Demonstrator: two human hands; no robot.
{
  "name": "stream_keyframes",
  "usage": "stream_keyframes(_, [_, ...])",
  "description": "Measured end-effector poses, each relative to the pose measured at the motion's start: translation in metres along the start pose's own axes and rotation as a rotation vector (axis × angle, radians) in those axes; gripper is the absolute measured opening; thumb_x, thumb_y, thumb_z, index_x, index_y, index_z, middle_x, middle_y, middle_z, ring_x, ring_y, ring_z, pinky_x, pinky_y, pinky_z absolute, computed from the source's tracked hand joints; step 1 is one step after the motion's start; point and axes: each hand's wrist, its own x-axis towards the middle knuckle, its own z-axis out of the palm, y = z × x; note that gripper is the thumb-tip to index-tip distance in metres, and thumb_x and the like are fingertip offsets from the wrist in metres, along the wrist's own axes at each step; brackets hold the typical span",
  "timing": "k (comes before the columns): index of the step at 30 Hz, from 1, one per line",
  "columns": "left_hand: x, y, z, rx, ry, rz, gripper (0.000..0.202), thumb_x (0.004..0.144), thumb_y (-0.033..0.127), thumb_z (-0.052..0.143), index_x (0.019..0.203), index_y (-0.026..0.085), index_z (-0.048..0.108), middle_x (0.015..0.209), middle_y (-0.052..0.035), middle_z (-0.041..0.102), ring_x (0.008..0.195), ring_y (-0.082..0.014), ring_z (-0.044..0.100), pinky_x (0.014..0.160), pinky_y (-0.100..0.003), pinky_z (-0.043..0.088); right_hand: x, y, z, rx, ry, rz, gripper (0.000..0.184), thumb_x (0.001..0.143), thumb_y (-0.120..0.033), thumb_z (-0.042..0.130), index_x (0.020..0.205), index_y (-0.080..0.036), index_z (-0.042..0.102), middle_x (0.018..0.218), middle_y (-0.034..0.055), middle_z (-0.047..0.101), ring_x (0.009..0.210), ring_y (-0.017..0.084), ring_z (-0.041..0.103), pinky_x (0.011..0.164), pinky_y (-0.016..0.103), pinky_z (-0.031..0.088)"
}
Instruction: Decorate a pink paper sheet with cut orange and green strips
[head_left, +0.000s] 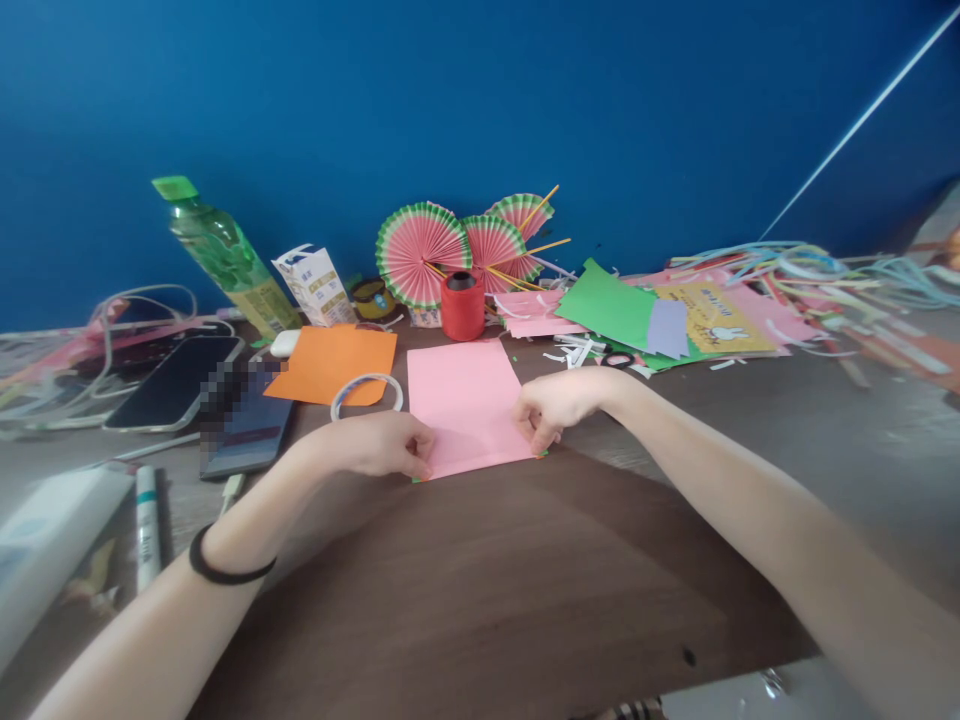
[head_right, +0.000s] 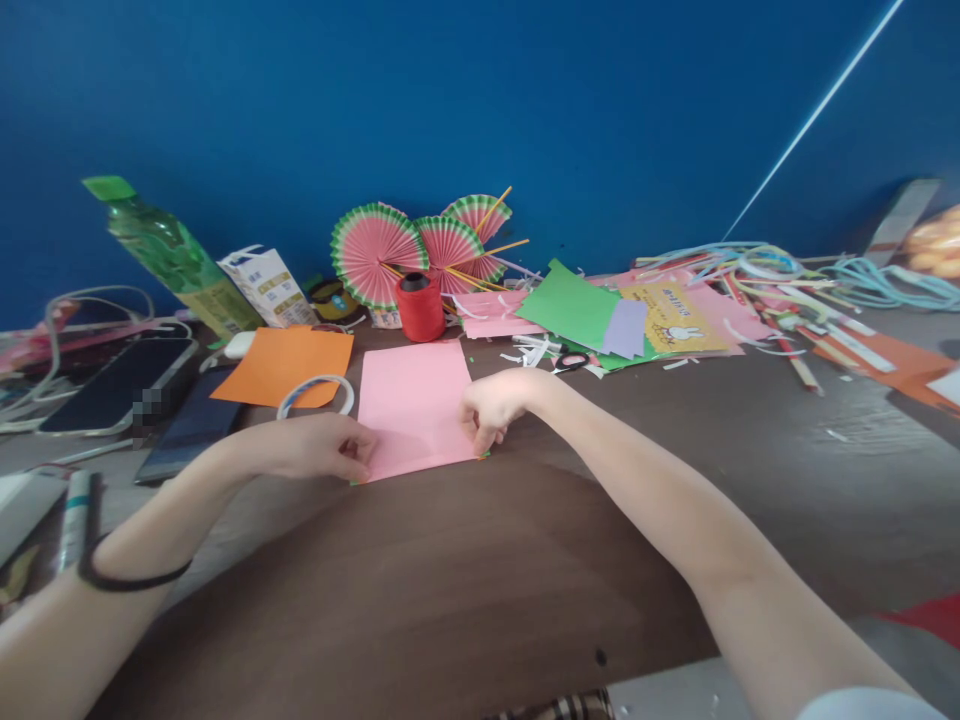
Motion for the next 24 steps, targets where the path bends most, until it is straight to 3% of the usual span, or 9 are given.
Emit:
stream_keyframes(9, [0.0, 0.001, 0.001, 0.015, -0.005, -0.021, 0.017, 0.067, 0.032, 0.052, 0.059, 0.018, 0.048, 0.057, 0.0033, 0.048, 0.056, -0.0116, 0.043, 0.048, -0.022, 0.029, 0.002, 0.0, 0.0, -0.014, -0.01, 0.012, 0.039, 0.054, -0.049, 0.068, 0.066, -0.014, 0.056, 0.064, 0.0003, 0.056, 0.06, 0.012, 0.052, 0.054, 0.023, 0.038])
stream_keyframes(16, [-0.004, 0.007, 0.007, 0.108, 0.061, -0.114, 0.013, 0.067, 0.03, 0.052, 0.069, 0.019, 0.047, 0.065, 0.0018, 0.052, 0.06, -0.0131, 0.046, 0.05, -0.023, 0.03, 0.0, -0.007, 0.003, -0.18, 0.047, 0.099, 0.035, 0.058, -0.046, 0.067, 0.071, -0.015, 0.058, 0.07, 0.0019, 0.059, 0.064, 0.014, 0.054, 0.054, 0.024, 0.035])
stream_keyframes(20, [-0.007, 0.012, 0.009, 0.221, 0.154, 0.075, 0.016, 0.066, 0.017, 0.05, 0.082, 0.019, 0.049, 0.082, -0.0021, 0.051, 0.074, -0.0158, 0.047, 0.061, -0.025, 0.034, -0.003, -0.013, 0.002, -0.358, 0.164, 0.182, 0.041, 0.055, -0.049, 0.068, 0.079, -0.018, 0.056, 0.083, 0.0037, 0.06, 0.073, 0.018, 0.053, 0.051, 0.024, 0.031])
stream_keyframes(24, [-0.008, 0.015, 0.008, 0.242, 0.079, 0.23, 0.037, 0.068, 0.008, 0.043, 0.101, 0.023, 0.052, 0.094, -0.0038, 0.046, 0.086, -0.0175, 0.046, 0.075, -0.027, 0.036, -0.002, -0.014, 0.0, -0.384, 0.144, 0.2, 0.049, 0.053, -0.057, 0.065, 0.081, -0.018, 0.055, 0.085, 0.0048, 0.059, 0.073, 0.019, 0.053, 0.05, 0.024, 0.03])
